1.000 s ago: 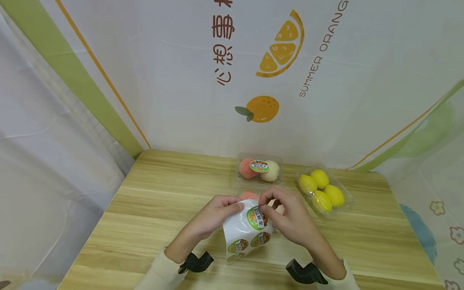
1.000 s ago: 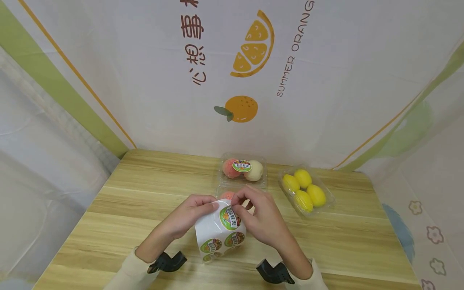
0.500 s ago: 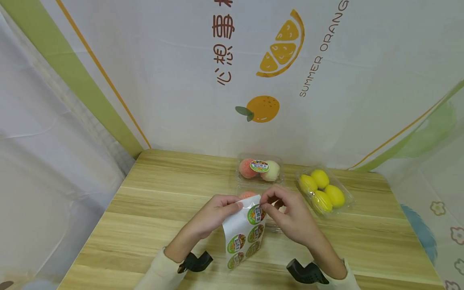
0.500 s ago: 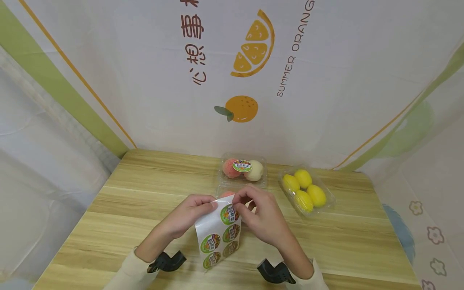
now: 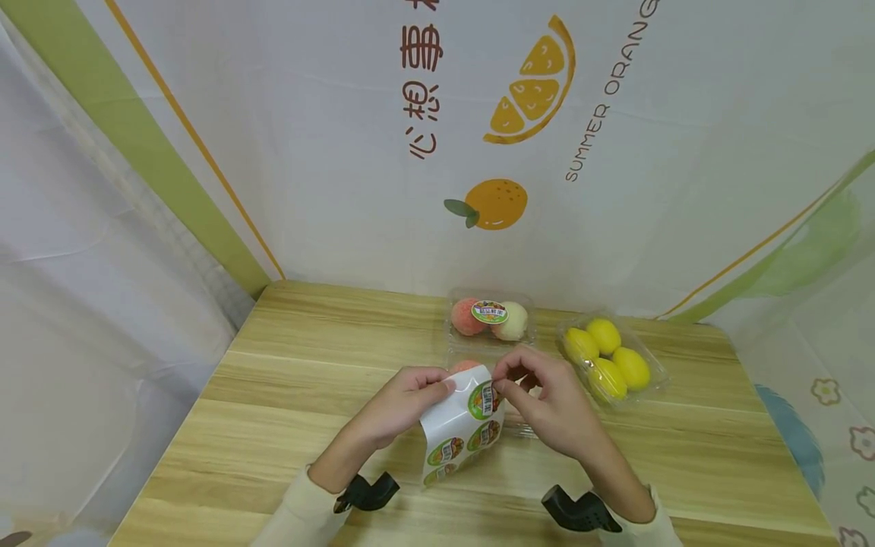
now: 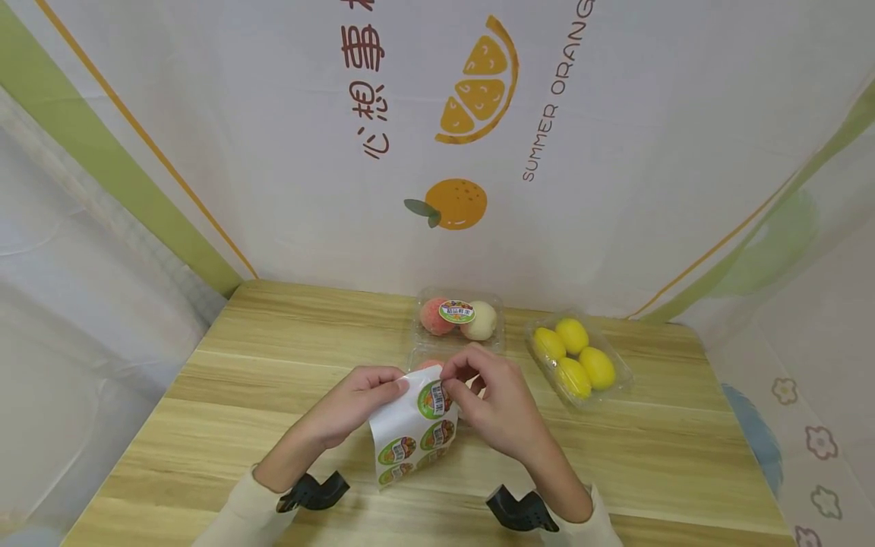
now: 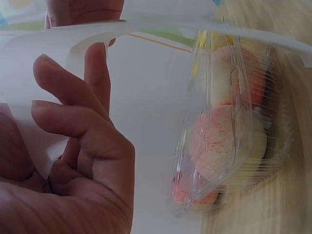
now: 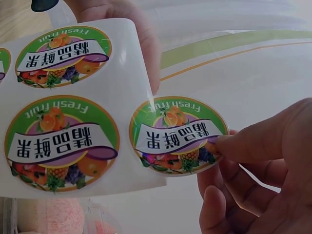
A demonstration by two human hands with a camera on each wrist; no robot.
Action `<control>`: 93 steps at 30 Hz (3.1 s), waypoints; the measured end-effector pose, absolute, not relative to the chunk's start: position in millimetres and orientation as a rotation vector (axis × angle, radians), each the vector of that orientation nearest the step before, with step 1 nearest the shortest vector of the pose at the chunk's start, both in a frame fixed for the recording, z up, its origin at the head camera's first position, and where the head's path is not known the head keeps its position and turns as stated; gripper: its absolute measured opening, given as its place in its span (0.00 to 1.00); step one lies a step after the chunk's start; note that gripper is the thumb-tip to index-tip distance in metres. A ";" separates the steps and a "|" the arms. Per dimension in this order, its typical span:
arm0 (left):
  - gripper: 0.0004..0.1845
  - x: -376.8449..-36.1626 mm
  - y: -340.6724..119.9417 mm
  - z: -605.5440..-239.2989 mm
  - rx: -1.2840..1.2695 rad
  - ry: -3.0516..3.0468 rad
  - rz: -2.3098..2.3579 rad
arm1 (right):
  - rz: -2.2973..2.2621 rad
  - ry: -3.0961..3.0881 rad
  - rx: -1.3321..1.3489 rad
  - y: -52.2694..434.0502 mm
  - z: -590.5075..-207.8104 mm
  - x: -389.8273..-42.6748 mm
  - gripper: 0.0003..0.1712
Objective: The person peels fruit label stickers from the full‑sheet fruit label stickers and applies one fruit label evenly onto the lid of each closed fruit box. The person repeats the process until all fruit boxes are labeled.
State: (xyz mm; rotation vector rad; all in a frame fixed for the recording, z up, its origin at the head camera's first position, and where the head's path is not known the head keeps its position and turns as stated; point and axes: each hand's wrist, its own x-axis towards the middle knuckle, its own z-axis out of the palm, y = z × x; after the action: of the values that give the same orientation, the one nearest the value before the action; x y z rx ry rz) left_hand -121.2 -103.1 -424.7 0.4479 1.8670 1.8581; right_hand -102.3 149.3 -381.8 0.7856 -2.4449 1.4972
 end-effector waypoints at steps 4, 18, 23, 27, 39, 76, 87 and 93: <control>0.15 -121.4 -104.1 -426.7 0.445 1.868 1.870 | 1.501 -2.460 0.770 150.7 -383.0 -103.6 0.16; 0.16 -121.6 -107.1 -428.0 0.445 1.873 1.861 | 1.515 -2.438 0.745 152.6 -382.9 -104.1 0.15; 0.16 -121.6 -107.7 -428.5 0.448 1.873 1.863 | 1.514 -2.427 0.731 153.0 -382.8 -103.9 0.16; 0.16 -121.8 -109.3 -428.9 0.453 1.865 1.861 | 1.518 -2.422 0.721 153.3 -382.4 -103.7 0.16; 0.17 -121.3 -111.3 -430.1 0.453 1.851 1.875 | 1.537 -2.430 0.697 154.1 -383.4 -103.4 0.15; 0.17 -108.4 -181.0 -442.2 0.179 2.044 1.945 | 1.637 -2.430 0.593 172.7 -387.6 -105.1 0.12; 0.19 -106.9 -211.3 -449.3 0.084 2.073 1.977 | 1.654 -2.422 0.588 174.2 -388.4 -106.6 0.11; 0.19 -107.1 -224.3 -457.2 0.011 2.106 1.952 | 1.659 -2.431 0.576 177.4 -389.5 -106.6 0.10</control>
State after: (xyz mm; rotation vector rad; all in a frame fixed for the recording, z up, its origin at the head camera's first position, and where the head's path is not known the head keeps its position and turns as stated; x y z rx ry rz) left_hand -107.1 -224.3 -457.2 0.0112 2.1065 1.9525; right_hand -106.6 177.4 -389.5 0.5760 -2.4305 1.6591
